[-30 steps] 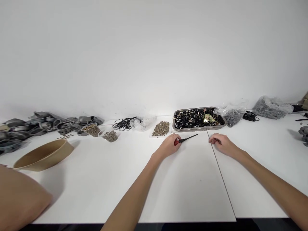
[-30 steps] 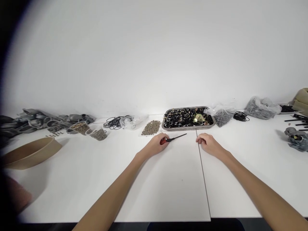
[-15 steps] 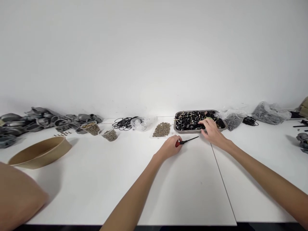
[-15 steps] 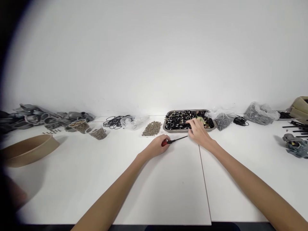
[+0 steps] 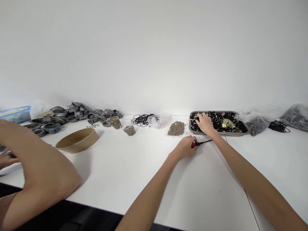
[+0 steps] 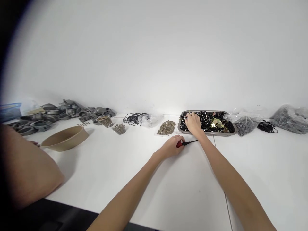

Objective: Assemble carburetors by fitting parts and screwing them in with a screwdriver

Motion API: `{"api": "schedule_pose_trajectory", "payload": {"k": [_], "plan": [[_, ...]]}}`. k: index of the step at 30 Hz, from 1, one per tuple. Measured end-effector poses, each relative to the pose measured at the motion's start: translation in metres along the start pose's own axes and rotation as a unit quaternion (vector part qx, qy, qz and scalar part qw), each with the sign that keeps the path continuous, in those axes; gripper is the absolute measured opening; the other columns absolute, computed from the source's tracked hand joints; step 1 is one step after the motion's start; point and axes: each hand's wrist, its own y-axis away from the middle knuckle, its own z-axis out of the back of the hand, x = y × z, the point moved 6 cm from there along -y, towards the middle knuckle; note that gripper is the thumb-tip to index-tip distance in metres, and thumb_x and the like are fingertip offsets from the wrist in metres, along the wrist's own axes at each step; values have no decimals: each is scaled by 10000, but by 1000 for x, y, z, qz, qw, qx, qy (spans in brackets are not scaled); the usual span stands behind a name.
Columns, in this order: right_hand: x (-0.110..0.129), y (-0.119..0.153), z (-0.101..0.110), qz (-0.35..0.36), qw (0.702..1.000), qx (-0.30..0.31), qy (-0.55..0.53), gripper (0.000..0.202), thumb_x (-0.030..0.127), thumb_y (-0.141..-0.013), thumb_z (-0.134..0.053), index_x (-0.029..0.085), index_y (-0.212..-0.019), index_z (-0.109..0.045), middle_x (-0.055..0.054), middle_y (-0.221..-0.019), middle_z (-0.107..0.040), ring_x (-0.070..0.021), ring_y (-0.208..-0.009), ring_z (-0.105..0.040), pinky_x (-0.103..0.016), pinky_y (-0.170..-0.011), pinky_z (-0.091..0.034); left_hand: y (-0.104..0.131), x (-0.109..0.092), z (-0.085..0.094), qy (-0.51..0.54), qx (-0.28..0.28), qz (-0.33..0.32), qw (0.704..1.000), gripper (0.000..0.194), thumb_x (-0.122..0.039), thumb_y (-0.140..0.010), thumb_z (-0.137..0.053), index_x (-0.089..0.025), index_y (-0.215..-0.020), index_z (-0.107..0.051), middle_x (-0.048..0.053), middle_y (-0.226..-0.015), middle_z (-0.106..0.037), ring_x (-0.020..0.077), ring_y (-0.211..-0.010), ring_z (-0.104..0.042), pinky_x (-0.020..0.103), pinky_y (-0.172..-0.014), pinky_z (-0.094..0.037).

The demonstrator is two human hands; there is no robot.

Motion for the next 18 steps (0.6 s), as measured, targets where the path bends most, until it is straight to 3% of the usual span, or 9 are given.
{"api": "schedule_pose_trajectory", "payload": {"k": [10, 14, 18], "plan": [[-3, -2, 23, 37, 997, -14, -70, 102, 246, -880, -546, 174, -929, -599, -120, -1090, -634, -301, -1118, -486, -473, -1003, -332, 0, 2, -1, 17, -3, 3, 1000, 132, -188, -789, -553, -192, -909, -606, 33, -819, -565, 164, -738, -502, 292, -679, -396], [1, 3, 52, 52, 991, -29, -119, 127, 252, -907, -493, 170, -929, -587, -119, -1067, -636, -248, -1022, -538, -397, -948, -390, 0, 3, -1, 34, -13, 7, 999, 106, -264, -822, -561, -187, -875, -612, 31, -806, -564, 159, -711, -497, 301, -679, -403], [6, 19, 87, 46, 982, -48, -179, 147, 286, -909, -497, 172, -893, -589, -101, -984, -633, -198, -898, -559, -335, -847, -428, 0, 3, 8, 57, -63, 11, 996, 188, -306, -898, -473, -171, -890, -604, 62, -870, -569, 183, -815, -509, 344, -782, -443]]}}
